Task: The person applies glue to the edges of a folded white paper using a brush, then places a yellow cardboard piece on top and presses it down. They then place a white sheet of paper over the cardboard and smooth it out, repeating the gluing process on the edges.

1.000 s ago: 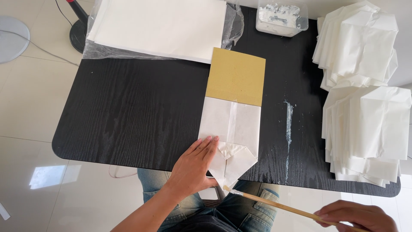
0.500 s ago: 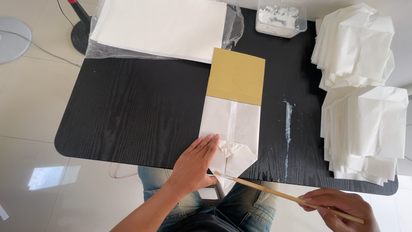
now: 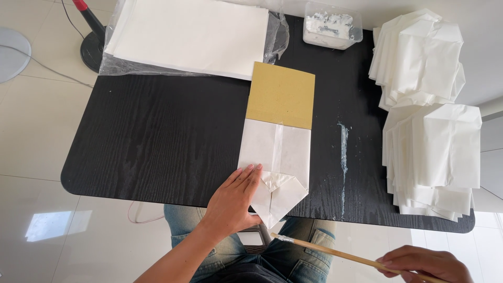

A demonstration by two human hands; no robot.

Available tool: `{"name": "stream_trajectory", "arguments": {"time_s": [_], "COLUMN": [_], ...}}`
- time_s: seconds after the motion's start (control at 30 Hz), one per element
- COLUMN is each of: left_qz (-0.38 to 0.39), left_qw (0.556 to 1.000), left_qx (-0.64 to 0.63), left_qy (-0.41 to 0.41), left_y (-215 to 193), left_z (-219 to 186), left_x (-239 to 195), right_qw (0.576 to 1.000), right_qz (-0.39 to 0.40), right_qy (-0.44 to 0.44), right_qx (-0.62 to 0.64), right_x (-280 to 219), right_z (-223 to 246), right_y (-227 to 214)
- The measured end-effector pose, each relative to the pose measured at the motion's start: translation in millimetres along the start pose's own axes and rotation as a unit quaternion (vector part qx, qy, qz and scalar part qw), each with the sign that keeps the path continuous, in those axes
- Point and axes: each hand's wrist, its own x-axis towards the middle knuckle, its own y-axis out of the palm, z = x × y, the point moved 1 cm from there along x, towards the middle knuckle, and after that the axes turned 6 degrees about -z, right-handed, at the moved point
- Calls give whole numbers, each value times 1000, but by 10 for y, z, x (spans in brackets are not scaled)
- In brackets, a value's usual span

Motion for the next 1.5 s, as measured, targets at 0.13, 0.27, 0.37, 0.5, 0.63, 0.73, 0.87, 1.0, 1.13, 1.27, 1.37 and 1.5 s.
{"name": "stream_trajectory", "arguments": {"time_s": [0.13, 0.27, 0.37, 0.5, 0.63, 0.73, 0.87, 1.0, 1.13, 1.27, 1.37, 1.5], "left_qz": [1, -12, -23, -27, -29, -30, -33, -41, -44, -35, -32, -30], "left_qw": [1000, 1000, 999, 999, 999, 999, 998, 998, 997, 998, 999, 999], "left_qx": [3, 10, 28, 33, 39, 35, 50, 51, 53, 50, 42, 29], "left_qy": [0, 5, 3, 2, 8, 10, 14, 13, 14, 15, 14, 8], "left_y": [-8, 2, 56, 78, 103, 105, 121, 115, 130, 129, 121, 129], "left_z": [-4, -24, -33, -35, -20, -21, -15, -19, -14, -13, -12, -16], "left_x": [6, -1, -15, -21, -33, -37, -44, -40, -41, -39, -46, -51], "right_qw": [999, 996, 988, 994, 996, 995, 999, 999, 979, 990, 992, 992], "right_qz": [30, -86, -145, -105, -83, -50, -31, -52, -196, -137, -121, -102], "right_qy": [-9, 6, 46, 32, 39, 86, 12, 7, 35, -13, 18, 53], "right_qx": [-42, -40, -24, 8, -6, 32, 26, -3, -44, 12, 30, 55], "right_x": [-73, 125, 210, 184, 92, -12, -57, -151, 82, 115, 22, -73], "right_z": [37, 495, 559, 390, 318, 185, 195, 275, 728, 545, 422, 346], "right_y": [-204, 49, 241, 271, 239, 205, 160, 10, 335, 390, 420, 400]}}
